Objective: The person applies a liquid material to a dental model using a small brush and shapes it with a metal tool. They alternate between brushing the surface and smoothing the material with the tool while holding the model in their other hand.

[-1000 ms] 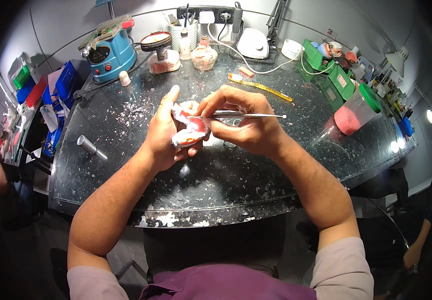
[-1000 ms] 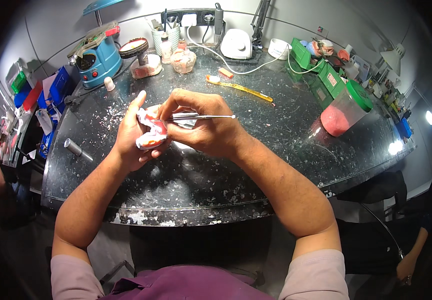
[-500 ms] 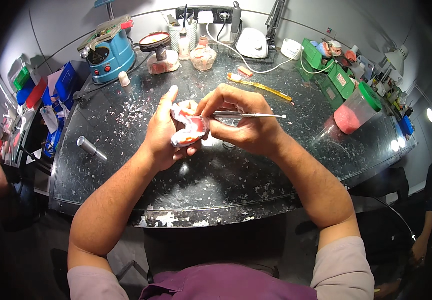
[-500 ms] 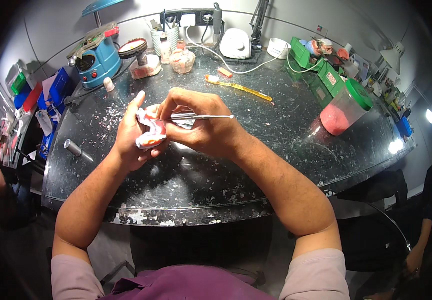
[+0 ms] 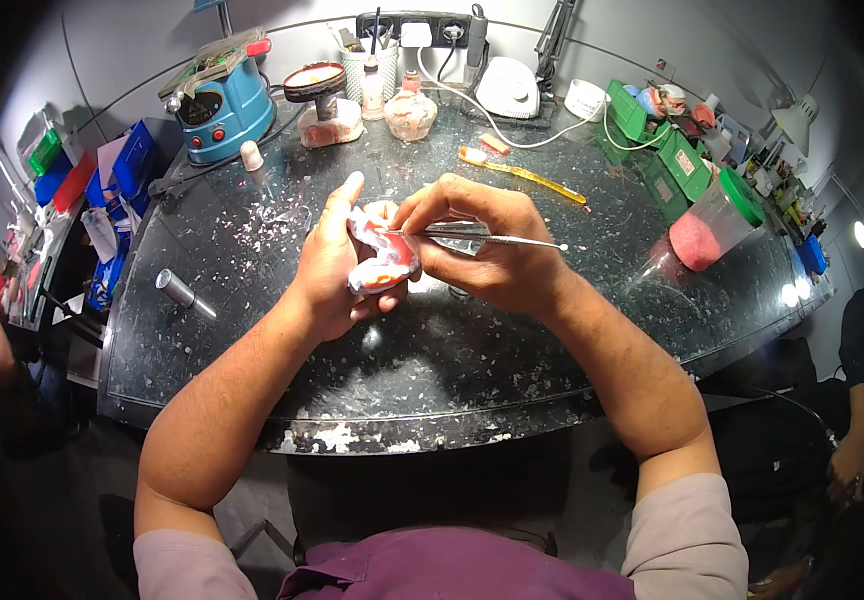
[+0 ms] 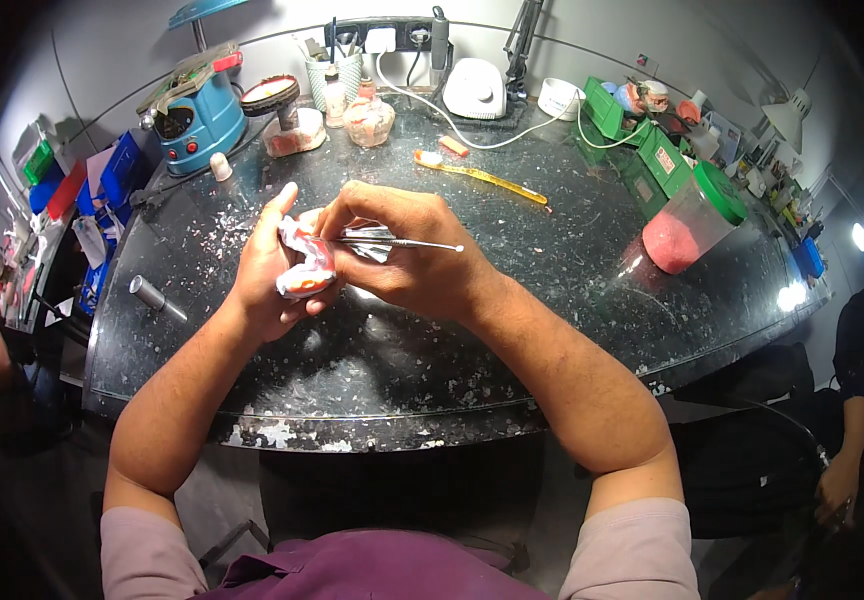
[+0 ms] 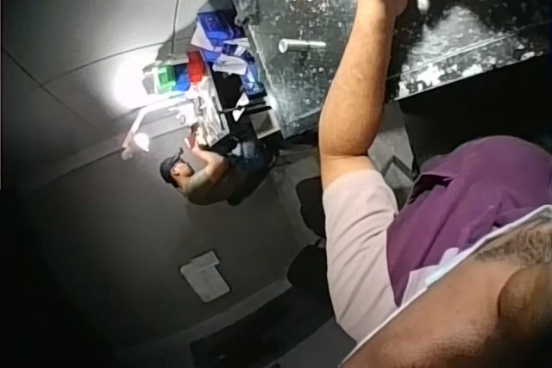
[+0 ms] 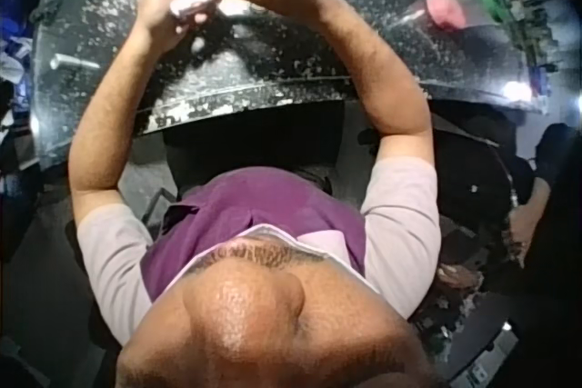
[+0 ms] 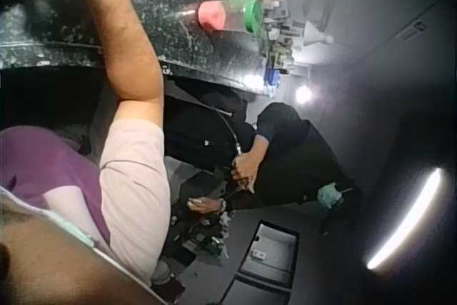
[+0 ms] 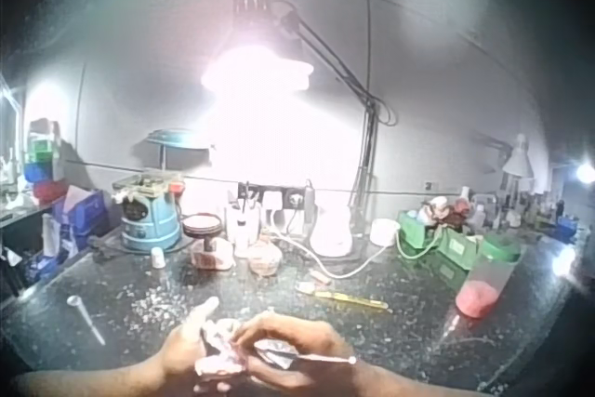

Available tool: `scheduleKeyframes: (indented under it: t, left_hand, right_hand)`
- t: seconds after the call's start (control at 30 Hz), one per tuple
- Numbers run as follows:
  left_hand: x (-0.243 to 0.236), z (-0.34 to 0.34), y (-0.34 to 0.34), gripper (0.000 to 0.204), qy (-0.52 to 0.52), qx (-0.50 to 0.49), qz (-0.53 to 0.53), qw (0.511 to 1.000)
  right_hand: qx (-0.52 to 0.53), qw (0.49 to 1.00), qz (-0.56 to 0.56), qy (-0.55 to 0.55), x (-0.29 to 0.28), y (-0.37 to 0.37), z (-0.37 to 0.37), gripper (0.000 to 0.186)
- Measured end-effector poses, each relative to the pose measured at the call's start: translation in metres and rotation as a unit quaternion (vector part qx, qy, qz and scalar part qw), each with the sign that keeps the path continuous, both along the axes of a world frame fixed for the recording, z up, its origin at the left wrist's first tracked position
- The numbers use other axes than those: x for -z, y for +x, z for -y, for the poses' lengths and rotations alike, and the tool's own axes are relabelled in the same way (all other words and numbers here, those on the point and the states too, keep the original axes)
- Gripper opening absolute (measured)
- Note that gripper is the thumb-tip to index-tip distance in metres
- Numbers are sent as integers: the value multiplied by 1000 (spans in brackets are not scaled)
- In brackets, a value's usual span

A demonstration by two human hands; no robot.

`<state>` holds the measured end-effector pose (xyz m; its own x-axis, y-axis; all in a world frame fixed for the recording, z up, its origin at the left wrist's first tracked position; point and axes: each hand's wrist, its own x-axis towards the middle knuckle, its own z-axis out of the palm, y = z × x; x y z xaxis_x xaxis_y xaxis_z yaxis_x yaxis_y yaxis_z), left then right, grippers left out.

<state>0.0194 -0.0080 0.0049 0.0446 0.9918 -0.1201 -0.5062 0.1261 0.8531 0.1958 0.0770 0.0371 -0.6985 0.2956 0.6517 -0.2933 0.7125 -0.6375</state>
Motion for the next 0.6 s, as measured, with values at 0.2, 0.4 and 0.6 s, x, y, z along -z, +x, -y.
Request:
scheduleKeyframes:
  t: [0.2, 0.4, 0.6]
  left_hand:
    - [-3, 1, 4, 60, 2, -17, 29, 999]
    - [-1, 2, -3, 59, -1, 17, 26, 1000]
    - [-1, 2, -3, 55, 1, 45, 85, 995]
  right_hand:
    - [-14, 1000, 0, 11, 2, 0, -1, 13]
    - [22, 995, -39, 88, 9, -4, 0, 13]
    - [27, 989, -46, 140, 11, -5, 0, 13]
